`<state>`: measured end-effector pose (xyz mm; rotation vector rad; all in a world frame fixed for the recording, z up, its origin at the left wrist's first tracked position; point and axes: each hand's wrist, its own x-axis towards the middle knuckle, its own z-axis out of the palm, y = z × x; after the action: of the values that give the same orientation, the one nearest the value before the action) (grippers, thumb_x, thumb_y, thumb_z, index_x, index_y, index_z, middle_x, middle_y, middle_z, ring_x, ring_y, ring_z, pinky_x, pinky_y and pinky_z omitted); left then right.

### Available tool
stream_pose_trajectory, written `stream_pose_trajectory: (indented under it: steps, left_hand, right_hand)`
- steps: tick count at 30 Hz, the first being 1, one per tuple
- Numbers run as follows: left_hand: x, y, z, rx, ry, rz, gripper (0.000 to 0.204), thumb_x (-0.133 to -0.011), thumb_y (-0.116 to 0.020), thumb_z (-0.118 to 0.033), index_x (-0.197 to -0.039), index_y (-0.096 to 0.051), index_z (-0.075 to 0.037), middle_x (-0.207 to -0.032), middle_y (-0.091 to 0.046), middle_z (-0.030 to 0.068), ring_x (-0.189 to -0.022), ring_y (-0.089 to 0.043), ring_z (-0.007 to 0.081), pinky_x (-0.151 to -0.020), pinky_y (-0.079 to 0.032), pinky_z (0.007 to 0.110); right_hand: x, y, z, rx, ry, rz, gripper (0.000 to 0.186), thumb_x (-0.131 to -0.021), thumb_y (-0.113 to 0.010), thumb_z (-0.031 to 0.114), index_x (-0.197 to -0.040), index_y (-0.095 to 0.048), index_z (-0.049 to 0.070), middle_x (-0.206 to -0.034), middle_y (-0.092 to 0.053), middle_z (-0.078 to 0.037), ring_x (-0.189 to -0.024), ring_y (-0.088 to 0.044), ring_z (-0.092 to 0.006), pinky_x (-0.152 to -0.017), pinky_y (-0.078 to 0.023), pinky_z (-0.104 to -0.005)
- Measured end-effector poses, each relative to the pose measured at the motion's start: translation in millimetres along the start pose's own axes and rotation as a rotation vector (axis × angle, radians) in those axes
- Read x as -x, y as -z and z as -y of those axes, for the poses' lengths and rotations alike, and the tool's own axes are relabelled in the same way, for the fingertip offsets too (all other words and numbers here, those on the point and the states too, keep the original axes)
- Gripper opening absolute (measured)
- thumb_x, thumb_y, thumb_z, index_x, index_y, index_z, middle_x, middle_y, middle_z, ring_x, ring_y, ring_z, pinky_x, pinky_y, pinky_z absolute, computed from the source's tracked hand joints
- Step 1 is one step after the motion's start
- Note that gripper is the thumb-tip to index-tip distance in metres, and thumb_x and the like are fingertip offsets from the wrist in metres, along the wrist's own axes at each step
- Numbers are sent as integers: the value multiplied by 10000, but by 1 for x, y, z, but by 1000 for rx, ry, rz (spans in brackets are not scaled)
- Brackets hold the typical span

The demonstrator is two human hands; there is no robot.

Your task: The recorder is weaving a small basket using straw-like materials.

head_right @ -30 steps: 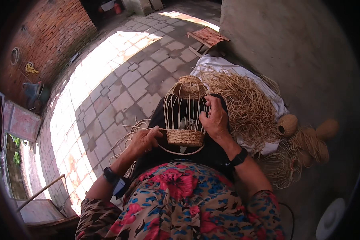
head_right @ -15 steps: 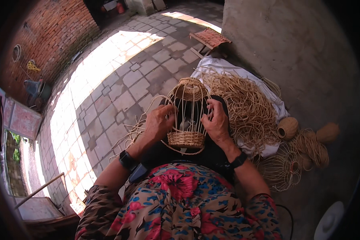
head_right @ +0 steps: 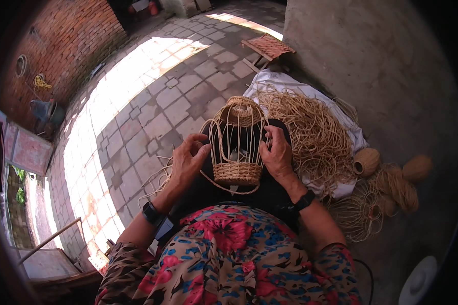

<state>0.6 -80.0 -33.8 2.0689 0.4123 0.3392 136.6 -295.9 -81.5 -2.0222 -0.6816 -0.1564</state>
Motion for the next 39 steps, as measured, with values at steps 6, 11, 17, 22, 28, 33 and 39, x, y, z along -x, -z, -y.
stream_pose_trajectory:
  steps: [6, 11, 17, 22, 28, 33, 39]
  left_hand:
    - [-33, -18, -31, -436, -200, -102, 358, -794, -650, -272, -1087, -556, -89, -777, -652, 139, -753, -648, 349, -657, -485, 449]
    - [-35, -20, -35, -547, -301, -121, 387, -780, -630, -226, -1133, -517, -114, -807, -649, 128, -743, -642, 371, -657, -474, 497]
    - [-38, -38, -29, -604, -351, -38, 352, -804, -573, -92, -1146, -508, -147, -818, -627, 148, -649, -626, 382, -567, -480, 494]
    - [-36, -50, -53, -507, -465, -33, 348, -832, -588, -111, -1164, -525, -195, -761, -588, 139, -632, -626, 368, -545, -478, 493]
    - [-32, -49, -43, -584, -458, -54, 426, -838, -571, -125, -1249, -486, -204, -786, -582, 153, -608, -629, 371, -508, -477, 474]
    - [-35, -49, -43, -606, -382, 16, 546, -817, -573, -107, -1335, -443, -220, -679, -611, 164, -631, -646, 358, -512, -475, 477]
    - [-43, -46, -42, -375, -153, 40, 509, -802, -629, -94, -1285, -501, -188, -662, -619, 93, -591, -631, 260, -543, -473, 408]
  right_hand:
    - [-1, 0, 0, -20, 11, 5, 400, -768, -632, 26, -1153, -525, 56, -936, -558, -114, -736, -560, -238, -684, -490, -357]
    - [-3, 5, 7, -31, -22, 15, 375, -762, -643, 30, -1123, -545, 52, -928, -559, -118, -757, -569, -256, -692, -490, -360]
    - [-15, 19, 49, 112, 200, -187, 270, -782, -659, 57, -1033, -562, 35, -914, -562, -125, -824, -585, -306, -727, -479, -408]
    - [-31, 7, 67, 231, 264, -105, 357, -762, -699, 140, -1075, -546, 60, -949, -539, -130, -915, -571, -332, -775, -478, -427]
    - [-43, -6, 64, 309, 248, -51, 358, -787, -691, 182, -1094, -541, 77, -993, -557, -132, -948, -572, -347, -776, -487, -440]
    - [-40, -12, 49, 200, 296, -72, 306, -820, -656, 154, -1093, -539, 83, -961, -597, -130, -899, -599, -347, -724, -496, -446]
    - [-38, -18, 45, 211, 248, -132, 278, -820, -628, 87, -1084, -540, 84, -859, -616, -124, -787, -622, -337, -686, -500, -432]
